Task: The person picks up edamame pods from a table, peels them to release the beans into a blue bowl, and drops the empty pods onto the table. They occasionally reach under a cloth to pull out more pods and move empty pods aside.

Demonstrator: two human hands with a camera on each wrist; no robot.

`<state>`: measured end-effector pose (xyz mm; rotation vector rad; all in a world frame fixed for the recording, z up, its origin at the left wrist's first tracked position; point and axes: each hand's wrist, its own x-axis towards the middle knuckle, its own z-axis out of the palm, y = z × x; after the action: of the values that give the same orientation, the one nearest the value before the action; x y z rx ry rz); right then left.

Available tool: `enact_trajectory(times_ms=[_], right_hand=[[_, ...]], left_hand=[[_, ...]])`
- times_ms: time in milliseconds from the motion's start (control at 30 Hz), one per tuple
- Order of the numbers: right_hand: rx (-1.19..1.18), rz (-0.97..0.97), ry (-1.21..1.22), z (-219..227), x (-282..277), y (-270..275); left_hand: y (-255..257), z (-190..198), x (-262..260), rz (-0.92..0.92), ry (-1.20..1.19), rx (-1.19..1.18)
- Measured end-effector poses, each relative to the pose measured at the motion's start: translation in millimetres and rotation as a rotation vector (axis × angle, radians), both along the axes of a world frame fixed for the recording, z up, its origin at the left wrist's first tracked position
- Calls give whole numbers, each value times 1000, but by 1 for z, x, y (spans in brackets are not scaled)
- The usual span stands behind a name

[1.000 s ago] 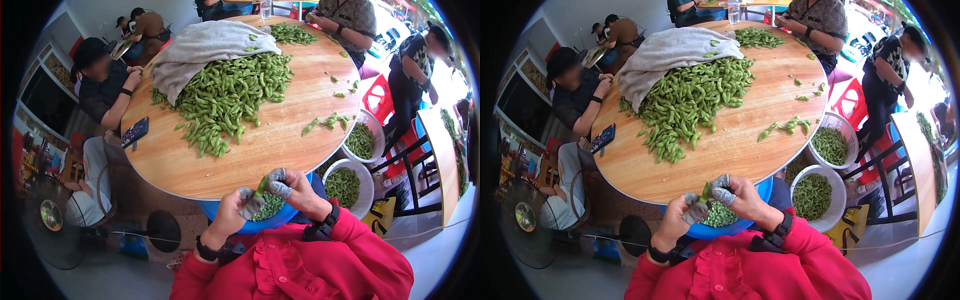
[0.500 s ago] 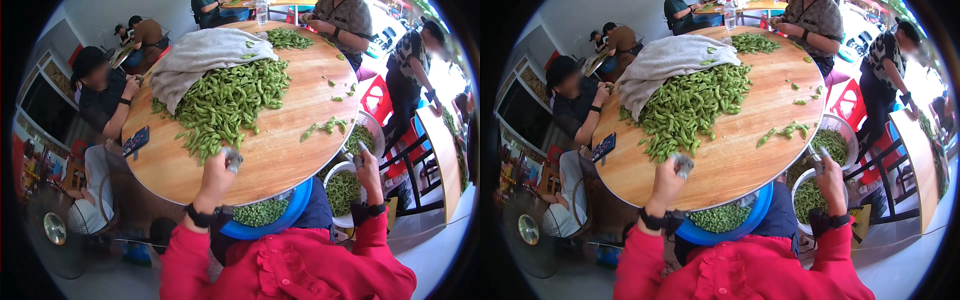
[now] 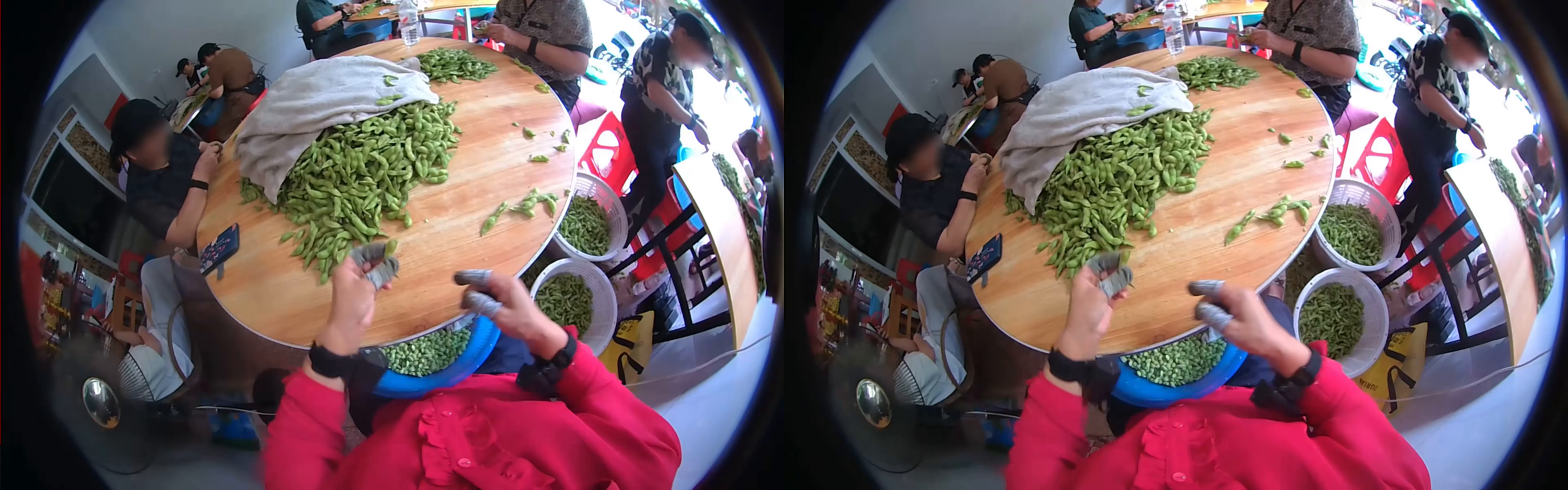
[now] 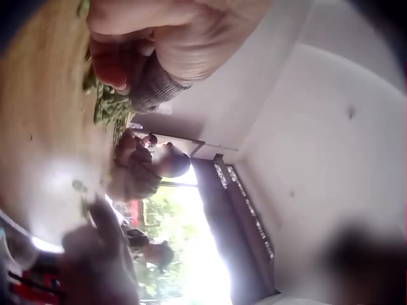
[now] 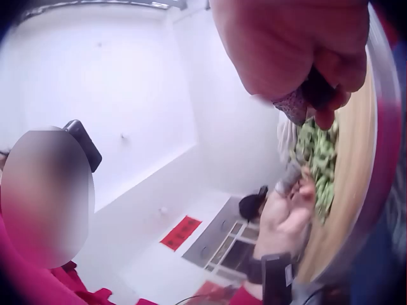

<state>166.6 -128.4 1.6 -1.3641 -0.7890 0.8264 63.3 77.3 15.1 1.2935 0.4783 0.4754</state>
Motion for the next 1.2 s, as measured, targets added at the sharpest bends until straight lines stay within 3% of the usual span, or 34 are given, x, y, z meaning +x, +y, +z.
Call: enact_trajectory(times_ms=[33,100,200,333,367,433,500,567,667,767,833,867,967,1067,1200], right_hand=[[-10,77,42,1,-6,12],[42,133,-19,1,-19,34],[125,100,174,-1,-36,50],[68,-20,-196,12,-37,40],[124,-41,-418,12,-33,39],[241,-77,-863,13,-21,35],[315,-54,-1006,20,-17,33],[328,-3,-1136,24,-15,30],[289,11,-1115,23,-16,28],[142,-71,-829,17,-21,24],[-1,-22,-287,25,-24,20],[-74,5,-13,27,-25,18],[53,183,301,17,-25,17],[-6,166,325,17,-27,15],[41,173,424,1,-28,12]], left_hand=[[-8,1,-8,15,-67,-202],[-22,-6,-21,50,-163,-276],[-40,-11,-32,73,-257,-289],[-52,-4,-42,91,-237,-163],[-53,-2,-44,105,-215,-121],[-44,1,-50,-186,-122,-390],[-36,3,-56,-475,-24,-653],[-36,4,-57,-509,100,-746],[-37,6,-58,-531,150,-764],[-49,8,-61,-435,134,-665],[-55,7,-63,-386,82,-533],[-52,4,-64,-430,48,-335],[-61,10,-63,-318,182,-110],[-61,6,-60,-335,120,-53],[-62,4,-61,-324,82,-153]])
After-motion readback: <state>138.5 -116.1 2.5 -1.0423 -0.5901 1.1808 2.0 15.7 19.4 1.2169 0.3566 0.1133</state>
